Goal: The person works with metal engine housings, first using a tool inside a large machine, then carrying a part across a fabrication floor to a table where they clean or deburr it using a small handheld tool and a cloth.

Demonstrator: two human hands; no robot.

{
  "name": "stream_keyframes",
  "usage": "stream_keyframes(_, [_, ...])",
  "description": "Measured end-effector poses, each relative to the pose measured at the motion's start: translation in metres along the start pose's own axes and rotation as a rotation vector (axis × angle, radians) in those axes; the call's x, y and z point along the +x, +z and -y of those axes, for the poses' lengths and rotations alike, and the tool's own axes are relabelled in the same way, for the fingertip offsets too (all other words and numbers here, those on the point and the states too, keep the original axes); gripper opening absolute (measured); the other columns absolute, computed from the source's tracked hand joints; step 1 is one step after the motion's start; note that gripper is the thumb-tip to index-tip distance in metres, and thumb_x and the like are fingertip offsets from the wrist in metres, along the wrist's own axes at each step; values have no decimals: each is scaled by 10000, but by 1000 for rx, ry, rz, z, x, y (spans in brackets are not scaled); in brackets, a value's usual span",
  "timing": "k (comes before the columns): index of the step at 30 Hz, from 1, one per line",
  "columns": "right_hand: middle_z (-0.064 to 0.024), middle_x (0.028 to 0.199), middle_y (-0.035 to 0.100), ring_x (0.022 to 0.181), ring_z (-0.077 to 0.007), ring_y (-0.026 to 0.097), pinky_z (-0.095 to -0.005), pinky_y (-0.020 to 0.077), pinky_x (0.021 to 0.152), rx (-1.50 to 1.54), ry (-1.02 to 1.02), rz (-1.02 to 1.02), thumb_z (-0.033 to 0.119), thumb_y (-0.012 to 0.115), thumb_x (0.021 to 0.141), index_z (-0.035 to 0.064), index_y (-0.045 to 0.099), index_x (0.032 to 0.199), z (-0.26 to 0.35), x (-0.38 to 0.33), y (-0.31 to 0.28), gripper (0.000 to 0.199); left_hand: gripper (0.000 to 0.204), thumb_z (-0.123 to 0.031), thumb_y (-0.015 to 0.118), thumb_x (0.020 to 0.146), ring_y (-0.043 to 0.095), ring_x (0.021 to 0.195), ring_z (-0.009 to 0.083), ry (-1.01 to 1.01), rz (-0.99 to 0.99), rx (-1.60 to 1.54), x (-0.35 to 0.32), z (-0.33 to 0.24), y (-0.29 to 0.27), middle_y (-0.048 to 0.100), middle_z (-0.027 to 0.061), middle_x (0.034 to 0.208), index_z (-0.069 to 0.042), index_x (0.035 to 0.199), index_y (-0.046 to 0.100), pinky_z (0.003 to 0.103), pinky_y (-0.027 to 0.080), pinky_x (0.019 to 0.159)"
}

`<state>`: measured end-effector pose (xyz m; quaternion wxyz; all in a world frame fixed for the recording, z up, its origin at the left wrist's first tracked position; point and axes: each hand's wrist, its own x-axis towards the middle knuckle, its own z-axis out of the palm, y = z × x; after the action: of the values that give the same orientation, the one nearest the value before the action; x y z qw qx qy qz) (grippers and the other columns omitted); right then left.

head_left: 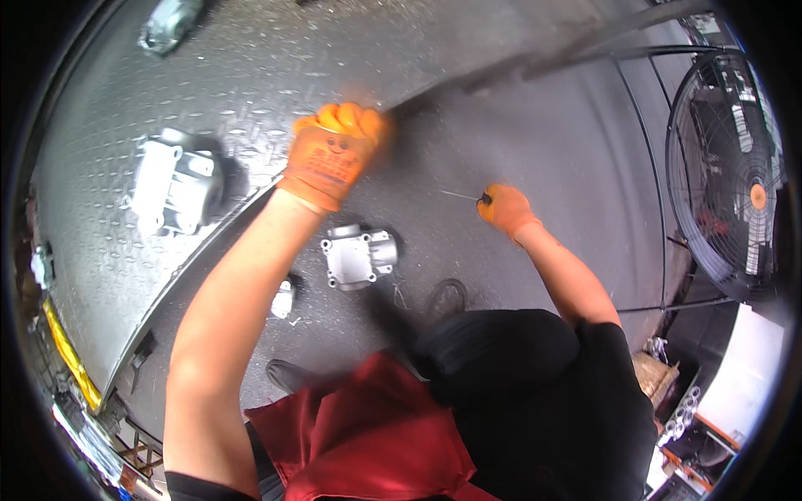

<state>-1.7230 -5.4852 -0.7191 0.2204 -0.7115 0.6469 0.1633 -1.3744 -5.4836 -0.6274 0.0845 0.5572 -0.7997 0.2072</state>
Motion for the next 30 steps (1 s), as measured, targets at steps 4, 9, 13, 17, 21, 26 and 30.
stream_keyframes(4, [-178, 1100, 678, 1024, -281, 664, -361, 534, 861, 694, -96, 107, 331, 580, 956, 9, 610, 1200, 69, -16, -41, 405, 183, -104, 594, 785, 646, 867, 264, -20, 187, -101, -2, 13, -11, 618, 77, 923, -131, 967, 591, 400, 531, 648])
stream_keyframes(9, [-110, 1073, 643, 926, -225, 634, -358, 528, 818, 1658, -383, 424, 429, 551, 997, -9, 497, 1283, 136, 21, -15, 525, 85, -189, 579, 833, 633, 837, 200, 43, 17, -101, -23, 12, -2, 610, 25, 867, -146, 906, 571, 372, 503, 610])
stream_keyframes(13, [-54, 993, 630, 823, -161, 603, -320, 500, 725, 1277, -255, 197, 350, 550, 1007, 12, 558, 1159, 203, 29, -58, 371, 95, -208, 571, 835, 619, 820, 194, 118, 156, -127, -45, -11, 2, 611, 14, 886, -155, 915, 575, 377, 475, 624])
stream_keyframes(17, [-27, 973, 622, 825, -133, 579, -303, 475, 693, 1449, -393, 79, 217, 562, 996, 25, 569, 1133, 201, 26, -41, 236, 228, -174, 697, 702, 603, 827, 244, 27, 113, -436, -65, -28, -19, 579, 32, 846, -157, 907, 599, 392, 455, 695])
stream_keyframes(21, [-35, 1001, 620, 884, -135, 597, -294, 499, 743, 1215, -418, -104, 134, 571, 984, 25, 556, 1199, 117, 30, 1, 242, 237, -152, 715, 678, 599, 779, 282, 92, 95, -641, -73, -40, -38, 568, 71, 801, -113, 887, 609, 422, 469, 668])
stream_keyframes(26, [-156, 1191, 631, 1103, -228, 596, -334, 477, 935, 756, -122, -36, 299, 583, 987, 3, 554, 1251, -88, -44, 51, 398, 286, -155, 671, 805, 630, 882, 391, 46, 383, -822, -71, -53, 2, 648, 176, 932, -35, 1062, 642, 453, 515, 782])
stream_keyframes(30, [-128, 760, 665, 726, -214, 629, -390, 492, 676, 729, 102, 306, 330, 547, 960, 16, 669, 901, -99, -120, 98, 342, 376, -208, 655, 808, 579, 1092, 350, 115, 542, -759, -30, -104, 57, 606, 156, 1125, -54, 1145, 589, 453, 484, 908])
